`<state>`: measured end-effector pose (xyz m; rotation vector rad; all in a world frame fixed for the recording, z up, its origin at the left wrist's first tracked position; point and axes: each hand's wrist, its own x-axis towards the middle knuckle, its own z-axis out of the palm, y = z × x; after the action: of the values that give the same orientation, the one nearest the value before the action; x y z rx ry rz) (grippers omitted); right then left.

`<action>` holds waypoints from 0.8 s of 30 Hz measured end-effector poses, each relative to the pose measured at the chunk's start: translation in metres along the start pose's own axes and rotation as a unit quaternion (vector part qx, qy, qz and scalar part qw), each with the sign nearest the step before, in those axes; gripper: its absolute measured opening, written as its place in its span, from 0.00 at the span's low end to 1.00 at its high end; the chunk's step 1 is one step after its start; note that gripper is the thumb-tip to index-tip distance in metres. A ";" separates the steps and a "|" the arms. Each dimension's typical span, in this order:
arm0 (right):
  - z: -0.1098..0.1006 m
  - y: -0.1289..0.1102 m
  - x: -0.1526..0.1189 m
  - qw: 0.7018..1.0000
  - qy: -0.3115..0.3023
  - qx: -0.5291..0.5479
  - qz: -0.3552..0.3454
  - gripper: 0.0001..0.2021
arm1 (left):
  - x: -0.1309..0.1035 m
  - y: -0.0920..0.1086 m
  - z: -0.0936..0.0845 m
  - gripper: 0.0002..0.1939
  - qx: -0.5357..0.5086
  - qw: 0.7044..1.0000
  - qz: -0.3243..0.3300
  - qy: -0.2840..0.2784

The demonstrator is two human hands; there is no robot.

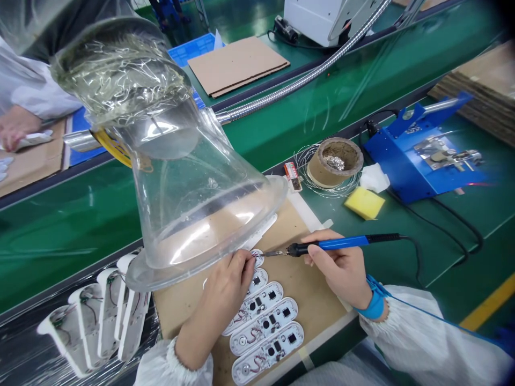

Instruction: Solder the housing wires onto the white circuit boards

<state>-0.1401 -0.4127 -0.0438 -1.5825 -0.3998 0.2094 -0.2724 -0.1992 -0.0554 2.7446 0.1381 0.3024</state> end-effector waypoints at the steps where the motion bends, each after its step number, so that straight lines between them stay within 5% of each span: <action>1: 0.000 0.000 0.000 1.000 -0.003 0.002 0.000 0.05 | 0.000 0.000 0.000 0.08 0.001 1.000 0.001 0.000; 24: -0.002 0.001 0.004 1.000 0.011 -0.008 -0.007 0.03 | 0.001 -0.002 -0.001 0.06 -0.005 1.000 0.000 -0.004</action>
<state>-0.1359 -0.4132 -0.0444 -1.5969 -0.3952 0.1778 -0.2718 -0.1967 -0.0553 2.7358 0.1332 0.2924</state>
